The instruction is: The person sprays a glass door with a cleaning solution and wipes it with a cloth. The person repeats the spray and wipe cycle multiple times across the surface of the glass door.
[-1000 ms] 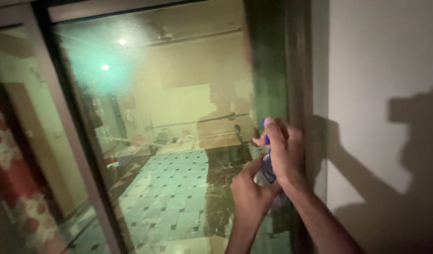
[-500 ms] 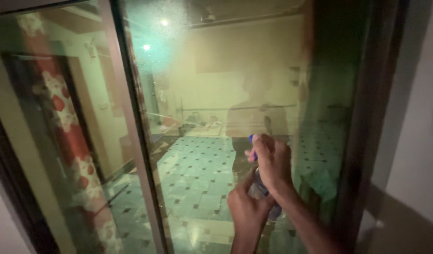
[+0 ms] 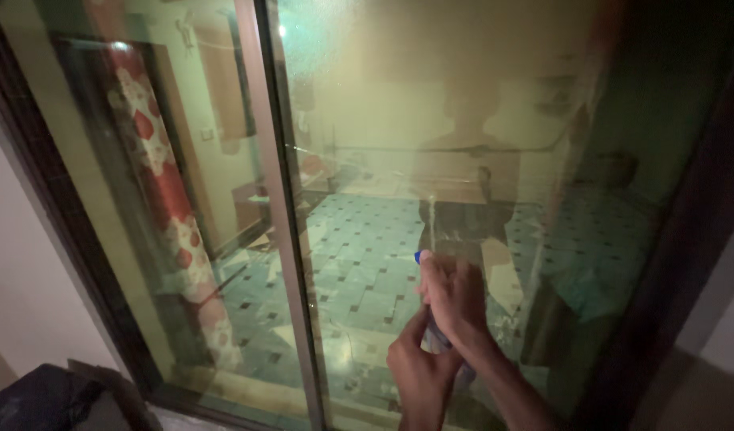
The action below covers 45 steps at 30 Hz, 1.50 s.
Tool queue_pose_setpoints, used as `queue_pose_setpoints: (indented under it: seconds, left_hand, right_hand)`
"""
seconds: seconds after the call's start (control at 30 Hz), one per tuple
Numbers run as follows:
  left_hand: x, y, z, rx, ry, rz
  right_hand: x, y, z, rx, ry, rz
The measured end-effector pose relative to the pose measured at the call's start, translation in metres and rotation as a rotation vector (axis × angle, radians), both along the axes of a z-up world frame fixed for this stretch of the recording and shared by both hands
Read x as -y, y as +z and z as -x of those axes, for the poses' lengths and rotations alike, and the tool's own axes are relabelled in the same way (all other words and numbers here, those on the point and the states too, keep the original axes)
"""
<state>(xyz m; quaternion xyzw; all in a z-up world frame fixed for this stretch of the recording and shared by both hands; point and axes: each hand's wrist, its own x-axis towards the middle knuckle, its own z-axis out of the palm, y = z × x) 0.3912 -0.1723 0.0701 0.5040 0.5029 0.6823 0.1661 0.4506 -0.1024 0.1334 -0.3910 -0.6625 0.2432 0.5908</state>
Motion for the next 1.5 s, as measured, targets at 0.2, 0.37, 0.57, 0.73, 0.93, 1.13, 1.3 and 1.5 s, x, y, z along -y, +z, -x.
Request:
queue_pose_setpoints:
  seconds: [0.2,0.37,0.57,0.73,0.93,1.13,1.3,1.5]
  left_hand:
    - [0.007,-0.039,-0.002,-0.035,0.022,0.004]
    - [0.021,-0.052,-0.014,-0.111,-0.087,0.014]
    - [0.028,-0.050,-0.046,-0.148,-0.252,0.109]
    - [0.032,-0.059,-0.087,-0.143,-0.342,0.050]
    - [0.034,-0.067,-0.151,-0.182,-0.285,0.059]
    - [0.042,-0.065,-0.216,-0.170,-0.341,0.016]
    - [0.053,-0.067,-0.263,-0.140,-0.385,0.037]
    - [0.062,-0.107,-0.298,-0.155,-0.389,0.129]
  right_hand:
    - [0.010,-0.039,-0.003,-0.079,0.083,-0.122]
    - [0.018,-0.069,-0.029,-0.269,-0.104,0.191]
    - [0.018,-0.095,-0.085,-0.333,-0.039,-0.184]
    - [0.031,-0.102,-0.129,-0.428,-0.271,0.091]
    - [0.057,-0.099,-0.188,-0.380,-0.185,-0.163]
    - [0.069,-0.093,-0.254,-0.420,-0.278,-0.012]
    - [0.086,-0.094,-0.299,-0.377,-0.171,-0.196]
    - [0.081,-0.123,-0.333,-0.349,-0.326,0.238]
